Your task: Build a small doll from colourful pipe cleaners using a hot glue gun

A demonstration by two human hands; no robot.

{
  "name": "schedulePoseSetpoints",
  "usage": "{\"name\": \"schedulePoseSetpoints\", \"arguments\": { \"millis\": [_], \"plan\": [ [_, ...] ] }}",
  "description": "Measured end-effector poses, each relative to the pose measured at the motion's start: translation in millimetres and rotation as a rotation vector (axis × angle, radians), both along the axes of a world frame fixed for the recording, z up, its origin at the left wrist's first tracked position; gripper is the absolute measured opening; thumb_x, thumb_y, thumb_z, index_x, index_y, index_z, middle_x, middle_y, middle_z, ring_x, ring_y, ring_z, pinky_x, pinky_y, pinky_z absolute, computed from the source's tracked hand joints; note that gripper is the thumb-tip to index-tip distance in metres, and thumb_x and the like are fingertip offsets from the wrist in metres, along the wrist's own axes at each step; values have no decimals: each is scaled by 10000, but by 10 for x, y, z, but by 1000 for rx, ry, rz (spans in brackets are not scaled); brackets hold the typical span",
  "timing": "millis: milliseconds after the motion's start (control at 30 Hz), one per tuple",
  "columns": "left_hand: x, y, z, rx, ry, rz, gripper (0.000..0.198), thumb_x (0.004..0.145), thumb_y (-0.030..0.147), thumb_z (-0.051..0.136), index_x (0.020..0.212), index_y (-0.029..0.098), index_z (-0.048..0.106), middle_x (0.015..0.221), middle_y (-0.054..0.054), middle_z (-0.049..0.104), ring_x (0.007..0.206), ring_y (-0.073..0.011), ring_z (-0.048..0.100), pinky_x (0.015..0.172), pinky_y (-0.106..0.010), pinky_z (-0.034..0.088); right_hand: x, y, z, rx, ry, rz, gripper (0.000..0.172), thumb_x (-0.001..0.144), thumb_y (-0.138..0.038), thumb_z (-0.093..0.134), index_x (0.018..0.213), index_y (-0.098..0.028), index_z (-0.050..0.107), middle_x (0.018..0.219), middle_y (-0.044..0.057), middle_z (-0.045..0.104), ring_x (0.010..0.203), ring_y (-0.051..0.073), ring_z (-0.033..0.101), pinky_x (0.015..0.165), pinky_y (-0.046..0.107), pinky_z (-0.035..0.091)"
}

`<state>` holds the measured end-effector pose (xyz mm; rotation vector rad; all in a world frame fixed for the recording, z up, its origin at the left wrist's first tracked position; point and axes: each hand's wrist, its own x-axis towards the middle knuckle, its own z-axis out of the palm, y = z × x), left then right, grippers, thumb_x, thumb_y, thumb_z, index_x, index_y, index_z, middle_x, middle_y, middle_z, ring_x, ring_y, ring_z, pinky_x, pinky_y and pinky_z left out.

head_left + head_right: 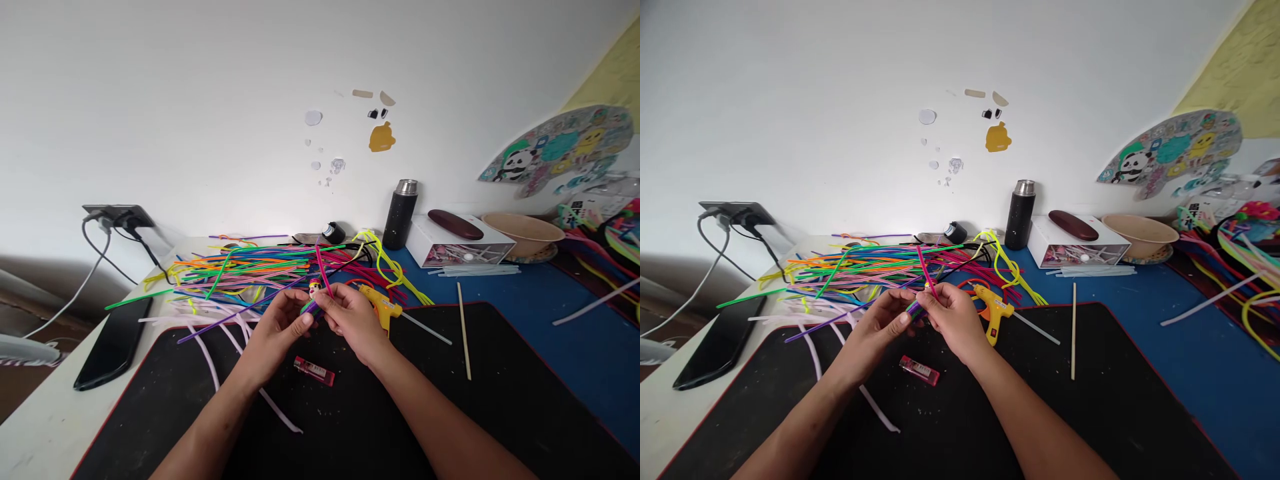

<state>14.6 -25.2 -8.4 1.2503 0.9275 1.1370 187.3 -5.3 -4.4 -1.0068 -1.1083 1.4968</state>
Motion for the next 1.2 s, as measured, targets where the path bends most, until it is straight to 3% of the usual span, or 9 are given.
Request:
{"name": "schedulePoseSetpoints", "arguments": {
  "millis": [100, 200, 333, 467, 700, 933, 1200],
  "plan": [
    [25, -8, -44, 70, 77, -8, 448, 832, 423, 888, 1145, 228, 634, 1178, -65, 681, 1163, -259, 650, 1000, -393, 517, -14, -6, -6, 5, -3, 9, 527, 752, -669, 858, 850, -191, 659, 587, -74, 511, 462, 76, 383, 422, 237, 231],
    [46, -8, -84, 105, 168, 24, 397, 854, 383, 869, 1132, 226, 634, 1164, -64, 697, 1170, -262, 655, 1070, -430, 480, -20, -10, -6, 23, 6, 25, 521, 752, -663, 862, 863, -193, 665, 588, -74, 506, 474, 79, 382, 428, 235, 230],
    [28, 15, -64, 14, 65, 15, 365, 868, 435, 844, 1073, 203, 651, 1027, -45, 710, 905, -210, 688, 858, -367, 551, -9, -11, 8, 25, 39, 72, 525, 780, -667, 843, 940, -192, 686, 567, -81, 488, 464, 77, 348, 430, 235, 210],
    [11, 27, -1, -85, -39, -58, 395, 881, 486, 826, 1069, 175, 670, 869, -24, 704, 702, -160, 652, 676, -298, 510, 9, -12, 27, 4, 57, 75, 565, 802, -675, 823, 1047, -178, 709, 545, -80, 498, 454, 79, 341, 434, 234, 199],
    [54, 2, 22, -113, -58, -127, 411, 912, 560, 769, 1001, 164, 701, 804, -24, 671, 699, -160, 631, 670, -289, 500, 10, -17, 30, 0, 36, 99, 544, 778, -678, 843, 936, -173, 714, 566, -58, 540, 458, 78, 369, 442, 238, 231],
    [26, -9, 49, -49, 196, -119, 513, 875, 659, 751, 1006, 165, 713, 823, -36, 682, 706, -178, 622, 660, -301, 489, 6, -11, 21, -19, 4, 63, 550, 754, -696, 844, 874, -180, 694, 521, -72, 510, 440, 78, 349, 436, 240, 224],
    [46, 12, 15, -116, 89, -195, 504, 866, 650, 768, 931, 151, 743, 811, -49, 687, 640, -150, 606, 590, -270, 459, 9, -21, 16, -15, 19, 81, 510, 767, -647, 866, 869, -183, 680, 477, -90, 462, 421, 84, 368, 434, 236, 215]
  ]
}}
